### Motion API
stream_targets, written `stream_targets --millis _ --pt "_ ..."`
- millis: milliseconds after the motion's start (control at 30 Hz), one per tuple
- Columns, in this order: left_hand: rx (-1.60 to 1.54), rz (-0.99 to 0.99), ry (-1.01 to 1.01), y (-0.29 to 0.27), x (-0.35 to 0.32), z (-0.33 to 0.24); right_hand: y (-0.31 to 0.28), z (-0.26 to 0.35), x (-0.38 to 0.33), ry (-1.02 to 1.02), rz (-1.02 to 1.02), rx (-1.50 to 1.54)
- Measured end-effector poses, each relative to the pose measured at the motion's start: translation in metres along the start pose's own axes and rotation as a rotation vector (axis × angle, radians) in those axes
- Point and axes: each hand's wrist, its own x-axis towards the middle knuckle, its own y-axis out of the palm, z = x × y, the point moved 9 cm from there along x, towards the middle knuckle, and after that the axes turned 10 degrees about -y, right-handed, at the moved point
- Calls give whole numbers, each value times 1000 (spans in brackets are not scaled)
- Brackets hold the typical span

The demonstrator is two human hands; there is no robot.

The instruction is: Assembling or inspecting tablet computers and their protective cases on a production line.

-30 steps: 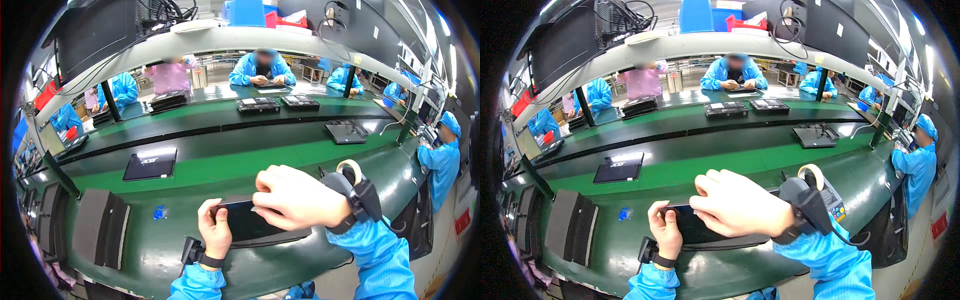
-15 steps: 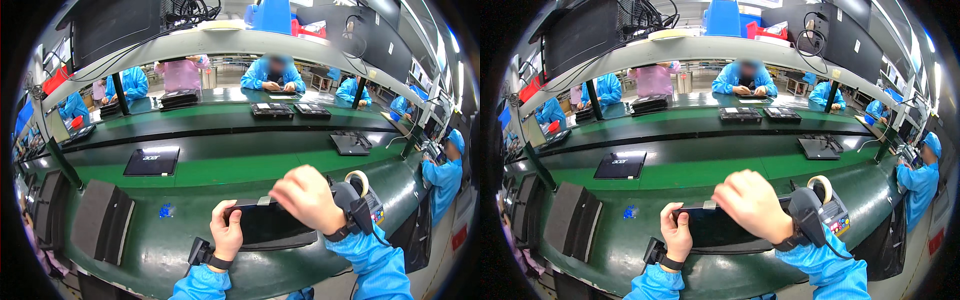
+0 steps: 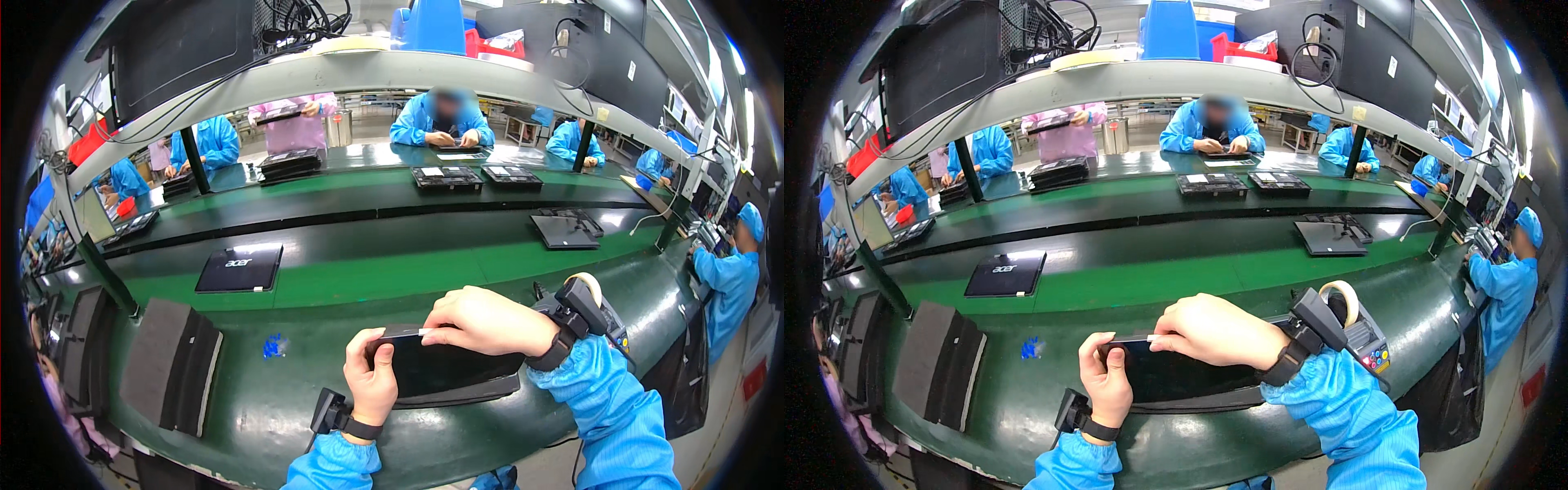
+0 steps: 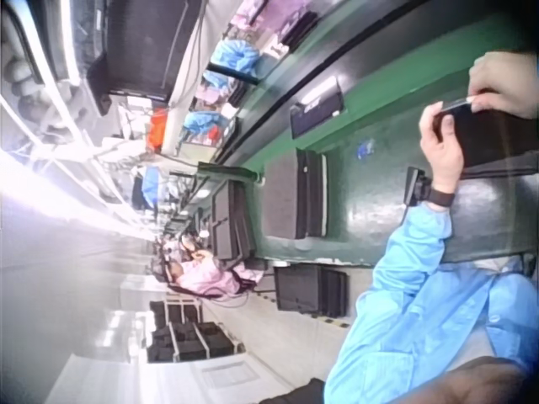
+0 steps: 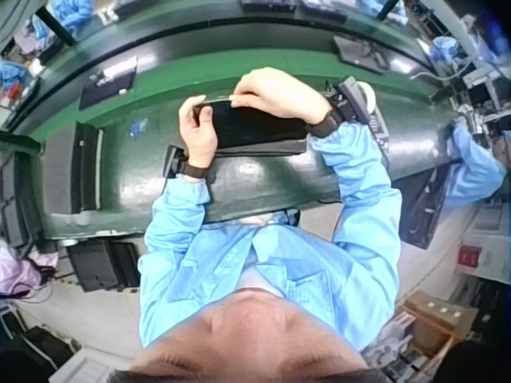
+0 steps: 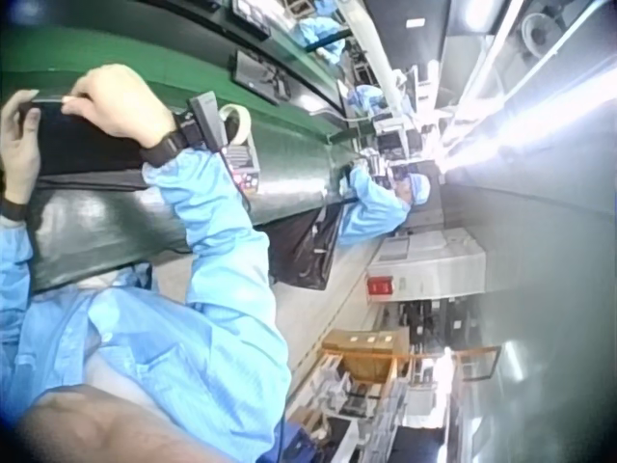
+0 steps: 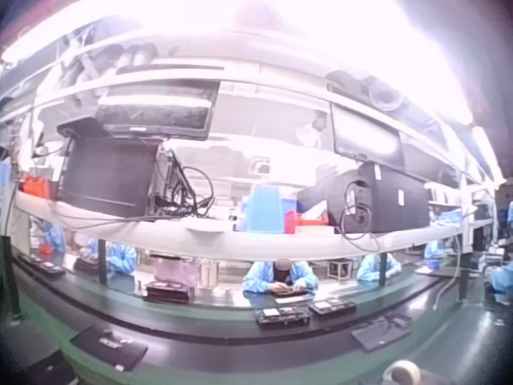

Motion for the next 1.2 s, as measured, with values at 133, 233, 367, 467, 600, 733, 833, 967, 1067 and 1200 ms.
stream_targets --millis 133,233,367,467,600,733,833,967,1067,1200 --pt "6 -38 -13 -5 5 0 -25 38 -16 -64 -321 -520" --pt "-75 -103 -113 -25 7 8 -27 65 -60 192 -447 -217" --pt "-259 -153 -360 -26 15 22 91 61 -122 827 60 706" --pt "-315 -165 -393 -18 17 17 139 31 -146 852 -605 1142" --pt "-350 -237 -538 -9 -2 16 123 0 -132 514 -1512 1311" --pt "-271 -260 -556 -10 -6 39 118 -19 -144 672 -1731 1120" --pt "-273 -147 -620 -10 -11 41 93 -27 -139 654 -1619 1191" --pt "-141 134 -584 -11 9 37 86 -48 -169 749 -1183 1082" --pt "-365 405 -772 16 -9 39 74 -28 -165 803 -1071 1072" --pt "-293 344 -787 24 -19 49 98 -28 -174 901 -631 836"
